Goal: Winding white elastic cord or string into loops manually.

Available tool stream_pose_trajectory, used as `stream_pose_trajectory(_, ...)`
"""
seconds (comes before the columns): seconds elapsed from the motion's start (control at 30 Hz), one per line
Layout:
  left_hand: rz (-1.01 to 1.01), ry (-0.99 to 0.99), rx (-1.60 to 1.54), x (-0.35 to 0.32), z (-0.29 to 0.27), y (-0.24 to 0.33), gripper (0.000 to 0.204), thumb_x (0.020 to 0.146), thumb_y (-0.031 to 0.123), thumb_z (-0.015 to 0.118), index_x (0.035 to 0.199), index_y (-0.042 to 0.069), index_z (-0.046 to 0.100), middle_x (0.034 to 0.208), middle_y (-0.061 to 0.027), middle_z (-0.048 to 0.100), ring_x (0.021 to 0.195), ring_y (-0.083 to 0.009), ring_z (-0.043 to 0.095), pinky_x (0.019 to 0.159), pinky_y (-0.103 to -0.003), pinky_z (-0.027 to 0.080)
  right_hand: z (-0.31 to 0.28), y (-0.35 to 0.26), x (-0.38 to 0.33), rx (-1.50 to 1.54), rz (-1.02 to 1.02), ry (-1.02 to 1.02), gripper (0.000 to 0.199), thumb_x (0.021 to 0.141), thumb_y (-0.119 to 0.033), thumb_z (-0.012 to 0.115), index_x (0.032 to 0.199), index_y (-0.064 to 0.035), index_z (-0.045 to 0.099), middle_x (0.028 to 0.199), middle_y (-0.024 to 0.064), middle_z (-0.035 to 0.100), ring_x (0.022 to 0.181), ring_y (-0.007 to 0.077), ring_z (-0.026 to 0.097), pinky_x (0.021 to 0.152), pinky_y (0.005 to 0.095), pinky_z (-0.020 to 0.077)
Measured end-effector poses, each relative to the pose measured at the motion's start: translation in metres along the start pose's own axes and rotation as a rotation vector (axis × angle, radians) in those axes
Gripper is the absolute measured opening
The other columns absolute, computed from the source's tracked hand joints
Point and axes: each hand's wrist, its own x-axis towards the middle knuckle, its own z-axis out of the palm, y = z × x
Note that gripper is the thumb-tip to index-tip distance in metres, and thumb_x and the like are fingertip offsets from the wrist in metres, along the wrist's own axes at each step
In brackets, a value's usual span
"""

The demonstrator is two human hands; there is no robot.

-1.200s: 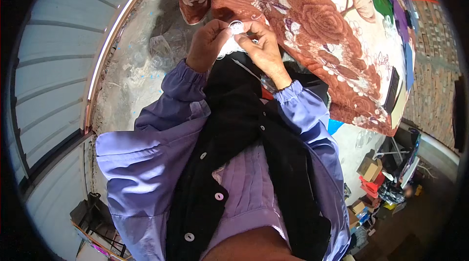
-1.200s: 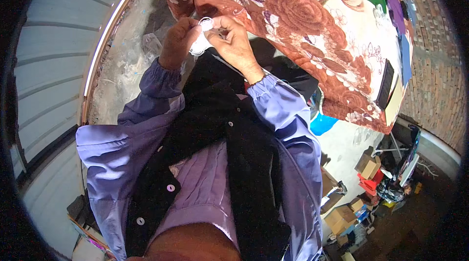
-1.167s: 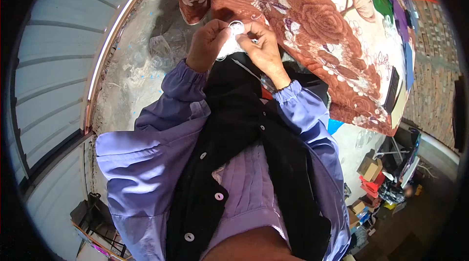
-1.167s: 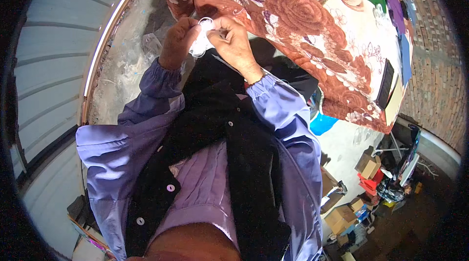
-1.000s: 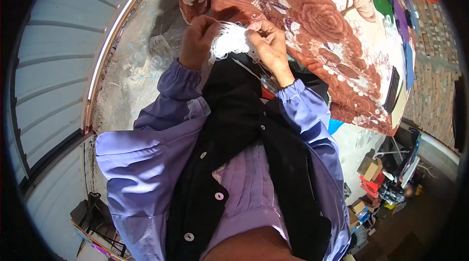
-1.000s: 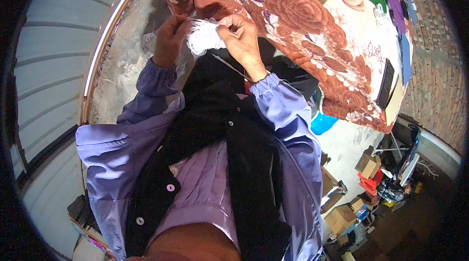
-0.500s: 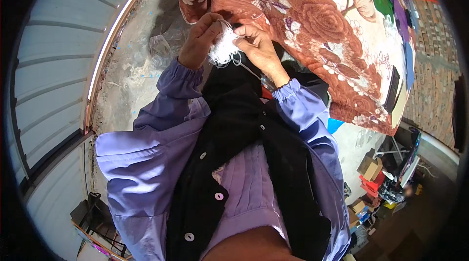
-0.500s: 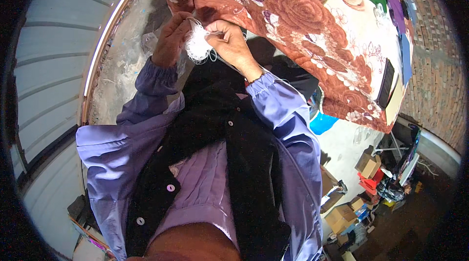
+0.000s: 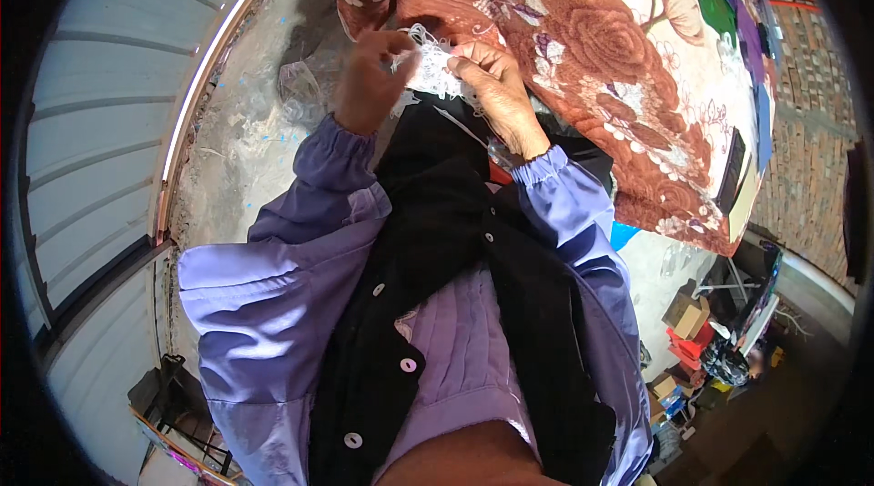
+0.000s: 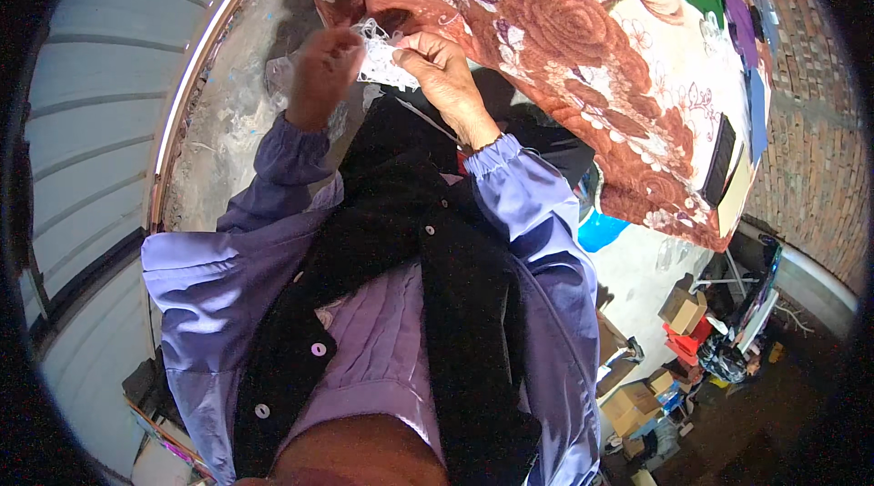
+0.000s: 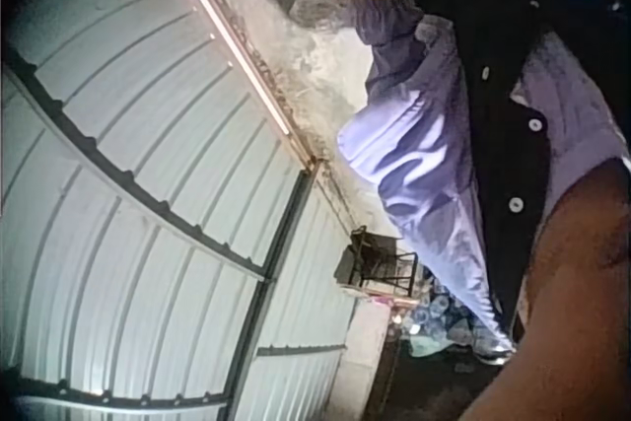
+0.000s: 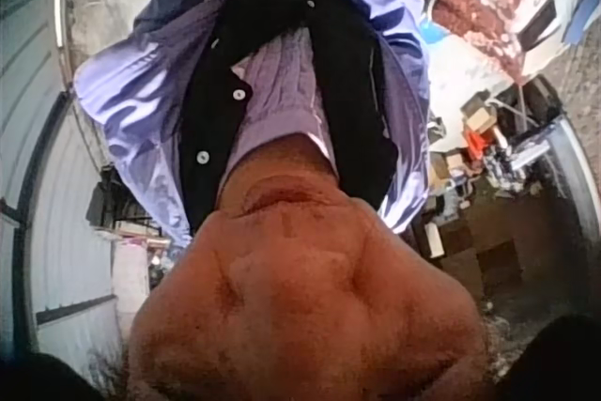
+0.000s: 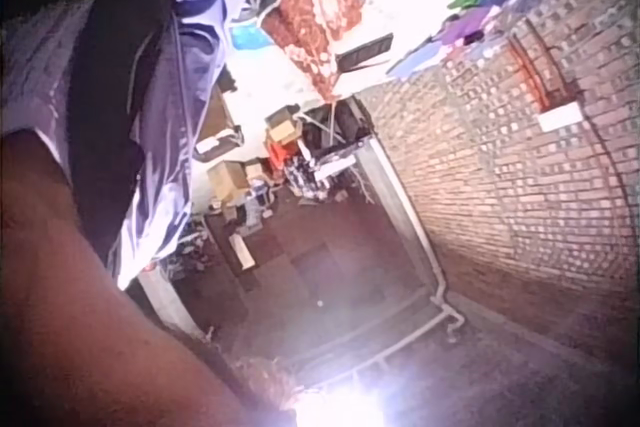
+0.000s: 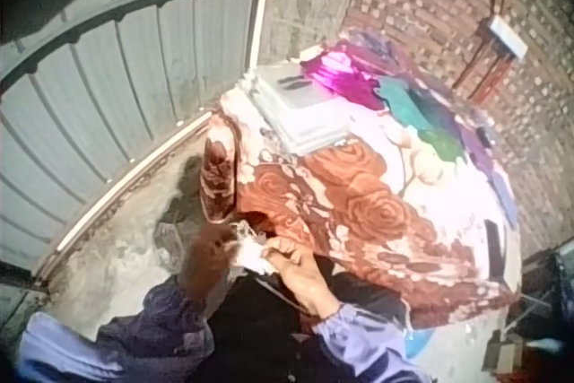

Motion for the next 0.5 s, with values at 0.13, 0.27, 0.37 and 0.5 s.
stream_pose_trajectory(0.13,0.017,-0.120,0.007,0.001,0.011,-0.007,0.022,0.077,0.010,0.067,0.096,0.000,0.064,0.093,-0.0136,0.061,0.089,-0.0261,0.060,0.079,-0.034,0.047,-0.003,0.002,0.001,-0.018,-0.033,-0.036,0.008,0.088,-0.008,0.060,0.091,-0.0022,0.063,0.078,-0.0025,0.060,0.067,0.0034,0.051,0.061,0.0184,0.0403)
stream_pose_trajectory(0.27,0.091,-0.049,0.258,0.013,-0.015,-0.016,0.016,0.078,0.012,0.065,0.088,0.000,0.064,0.095,-0.0144,0.061,0.094,-0.0302,0.059,0.084,-0.036,0.046,-0.010,0.005,0.003,-0.099,-0.017,0.081,0.008,0.088,-0.009,0.060,0.091,-0.0015,0.063,0.078,-0.0024,0.060,0.069,0.0035,0.051,0.063,0.0182,0.0396)
stream_pose_trajectory(0.37,0.136,0.067,0.339,0.019,-0.025,-0.015,0.014,0.079,0.014,0.063,0.083,0.000,0.062,0.099,-0.0148,0.061,0.096,-0.0306,0.058,0.086,-0.038,0.044,-0.009,0.006,0.004,-0.167,-0.092,0.050,0.008,0.088,-0.009,0.060,0.089,-0.0020,0.063,0.076,-0.0031,0.059,0.067,0.0036,0.049,0.061,0.0183,0.0386)
stream_pose_trajectory(0.5,0.169,0.092,0.099,0.014,-0.001,-0.017,0.012,0.081,0.012,0.061,0.086,0.002,0.063,0.098,-0.0148,0.061,0.095,-0.0283,0.059,0.084,-0.037,0.045,0.001,0.008,0.004,-0.094,-0.057,0.001,0.008,0.089,-0.010,0.060,0.090,-0.0029,0.063,0.076,-0.0052,0.057,0.065,0.0017,0.047,0.058,0.0172,0.0354)
